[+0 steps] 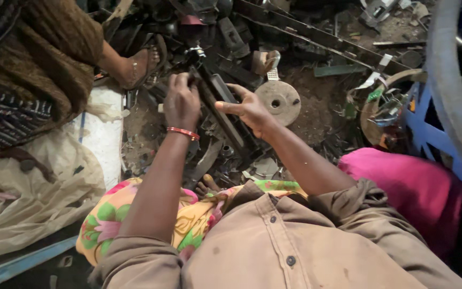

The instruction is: The person uses a screwdriver to remove parts from a printer toner cartridge and then uses a cleaver to pry open and inspect a small electronic housing and its circuit board.

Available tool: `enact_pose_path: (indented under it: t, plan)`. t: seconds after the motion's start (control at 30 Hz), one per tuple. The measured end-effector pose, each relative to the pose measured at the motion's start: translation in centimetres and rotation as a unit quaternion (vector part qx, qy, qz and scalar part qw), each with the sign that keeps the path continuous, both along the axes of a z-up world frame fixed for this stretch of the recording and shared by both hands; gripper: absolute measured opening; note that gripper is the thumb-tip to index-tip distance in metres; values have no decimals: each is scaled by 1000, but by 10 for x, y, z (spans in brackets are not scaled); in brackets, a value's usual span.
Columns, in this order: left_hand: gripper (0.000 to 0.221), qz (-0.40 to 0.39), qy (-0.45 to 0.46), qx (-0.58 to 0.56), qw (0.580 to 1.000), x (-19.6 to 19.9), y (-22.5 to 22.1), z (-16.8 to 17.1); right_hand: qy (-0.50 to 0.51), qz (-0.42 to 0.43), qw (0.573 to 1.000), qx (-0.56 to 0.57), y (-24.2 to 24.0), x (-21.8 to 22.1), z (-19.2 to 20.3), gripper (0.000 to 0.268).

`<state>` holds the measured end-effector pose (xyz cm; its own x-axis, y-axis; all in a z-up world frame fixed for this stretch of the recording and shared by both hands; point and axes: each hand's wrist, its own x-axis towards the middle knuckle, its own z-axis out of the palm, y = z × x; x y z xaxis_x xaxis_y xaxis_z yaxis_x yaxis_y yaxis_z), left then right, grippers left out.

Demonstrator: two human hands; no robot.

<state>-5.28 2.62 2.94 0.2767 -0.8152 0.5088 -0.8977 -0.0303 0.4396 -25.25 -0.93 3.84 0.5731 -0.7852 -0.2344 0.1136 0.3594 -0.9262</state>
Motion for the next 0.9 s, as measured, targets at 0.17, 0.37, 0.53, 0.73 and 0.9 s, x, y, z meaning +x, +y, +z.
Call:
enact_pose_path:
  t: [0.17,0.37,0.53,0.73,0.9]
  plan:
    - [23,-39,-47,-22,998,21,-13,-23,-34,-5,999,-39,-6,2,-21,78]
    - [31,-23,49,24,998,26,-11,-11,-50,-13,997,-62,-7,2,-33,76]
    - [26,-32,102,42,993,20,-7,-13,22,-4,994,-110,-7,3,-52,76]
    - [17,-98,45,45,993,14,-31,-21,53,3,995,87,-27,0,-102,79]
    - [22,-233,-107,115,960,-97,-92,-8,166,-32,983,77,-34,-21,-173,69]
